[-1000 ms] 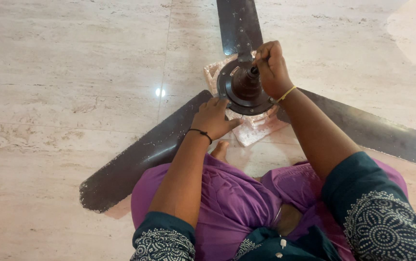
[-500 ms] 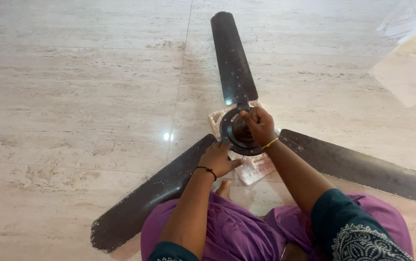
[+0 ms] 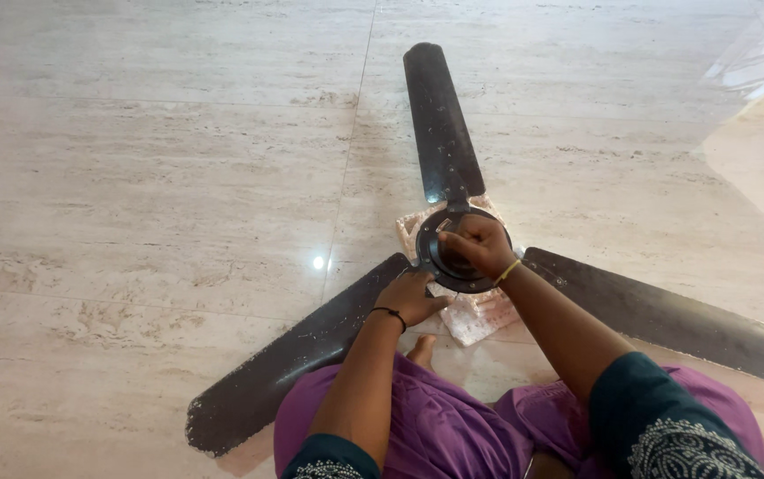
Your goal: The person sits on the floor and uses a screwdriver to loosen and remove screws from the blades of a ceiling fan. They repeatedly adjust the fan and remove screws from each blade attachment point.
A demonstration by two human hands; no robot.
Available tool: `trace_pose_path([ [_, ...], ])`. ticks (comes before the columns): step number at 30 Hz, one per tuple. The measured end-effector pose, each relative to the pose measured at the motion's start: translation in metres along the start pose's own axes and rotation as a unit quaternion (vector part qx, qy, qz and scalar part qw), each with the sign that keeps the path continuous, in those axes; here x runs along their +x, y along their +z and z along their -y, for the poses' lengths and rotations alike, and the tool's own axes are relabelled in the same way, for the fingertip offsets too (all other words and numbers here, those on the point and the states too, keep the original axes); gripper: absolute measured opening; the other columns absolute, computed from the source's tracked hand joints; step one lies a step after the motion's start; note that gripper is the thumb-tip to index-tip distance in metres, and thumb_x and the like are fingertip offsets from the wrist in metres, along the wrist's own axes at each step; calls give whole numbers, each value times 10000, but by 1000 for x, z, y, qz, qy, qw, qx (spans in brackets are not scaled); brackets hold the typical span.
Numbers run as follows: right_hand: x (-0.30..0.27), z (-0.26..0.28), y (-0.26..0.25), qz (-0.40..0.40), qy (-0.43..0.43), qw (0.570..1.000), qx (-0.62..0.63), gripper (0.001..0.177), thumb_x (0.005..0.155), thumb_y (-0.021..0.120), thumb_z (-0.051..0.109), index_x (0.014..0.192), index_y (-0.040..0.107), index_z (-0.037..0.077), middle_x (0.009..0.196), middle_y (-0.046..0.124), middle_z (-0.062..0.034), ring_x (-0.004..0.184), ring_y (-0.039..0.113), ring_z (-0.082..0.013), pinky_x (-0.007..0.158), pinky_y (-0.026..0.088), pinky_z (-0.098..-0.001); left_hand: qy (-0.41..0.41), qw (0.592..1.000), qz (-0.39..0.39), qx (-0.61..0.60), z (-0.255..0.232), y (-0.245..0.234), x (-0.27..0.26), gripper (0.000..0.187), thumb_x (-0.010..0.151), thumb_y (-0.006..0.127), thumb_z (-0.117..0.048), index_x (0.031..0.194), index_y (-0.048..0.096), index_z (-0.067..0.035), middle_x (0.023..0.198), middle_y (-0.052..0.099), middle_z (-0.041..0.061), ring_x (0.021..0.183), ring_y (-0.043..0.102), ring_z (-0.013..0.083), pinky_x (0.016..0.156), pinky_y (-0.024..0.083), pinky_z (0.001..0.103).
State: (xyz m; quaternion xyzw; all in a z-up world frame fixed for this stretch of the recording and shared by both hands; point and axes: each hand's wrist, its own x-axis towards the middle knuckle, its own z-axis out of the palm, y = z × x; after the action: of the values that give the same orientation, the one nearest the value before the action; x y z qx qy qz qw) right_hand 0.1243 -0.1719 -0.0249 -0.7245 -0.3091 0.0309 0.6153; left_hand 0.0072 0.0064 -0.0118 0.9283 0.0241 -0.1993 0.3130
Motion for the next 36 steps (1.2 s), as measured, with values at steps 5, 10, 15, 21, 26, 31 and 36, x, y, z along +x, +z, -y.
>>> trace_pose_path([
  [5,-35,44,-41,-141,-211,962,99,409,1049,655,274,696,543,101,744,589,-23,666,536,-114,612,449,-275,13,999,-32,13,7,18,17,630,826,709,-528,1235,699,-49,1257,674,223,1188,640,366,1001,507,450],
  [10,-100,50,-86,-251,178,916,259,284,1075,674,207,838,545,119,732,519,1,565,443,-72,491,396,-245,-70,994,56,-58,2,68,27,659,880,669,-591,1095,740,28,1156,691,265,1120,676,378,975,518,453],
  [15,-164,13,-58,-155,452,869,127,248,956,677,162,1156,648,18,829,601,-55,602,501,-93,469,391,-230,-149,980,63,-117,-45,131,3,760,825,709,-600,1225,653,43,1224,689,270,1131,701,365,960,566,438],
  [21,-161,-2,-58,-127,442,884,86,405,932,675,123,1315,617,4,1076,718,-114,761,644,-105,522,436,-224,-143,976,157,-48,-69,185,-13,754,810,724,-562,1312,630,-7,1347,633,250,1232,637,369,1014,525,441],
  [26,-100,-12,-73,-131,427,893,-57,349,956,670,173,1290,677,71,1169,744,-85,738,595,-132,594,480,-259,-247,876,-80,-406,-52,217,9,764,818,850,-435,1330,491,4,1210,589,237,1070,602,333,874,511,432],
  [31,-47,-39,-75,-106,317,920,-206,301,980,693,203,1251,727,75,1168,769,-171,956,709,-221,829,545,-336,-244,542,-167,-787,-52,265,19,362,880,753,-249,990,518,3,819,470,52,581,453,150,448,373,293],
  [36,-18,-71,-74,-24,288,898,-331,422,977,684,287,1364,629,128,1249,682,-196,1115,667,-363,947,518,-439,-263,436,-133,-850,-39,290,43,290,939,723,-224,913,484,-62,749,500,6,548,470,124,498,393,287],
])
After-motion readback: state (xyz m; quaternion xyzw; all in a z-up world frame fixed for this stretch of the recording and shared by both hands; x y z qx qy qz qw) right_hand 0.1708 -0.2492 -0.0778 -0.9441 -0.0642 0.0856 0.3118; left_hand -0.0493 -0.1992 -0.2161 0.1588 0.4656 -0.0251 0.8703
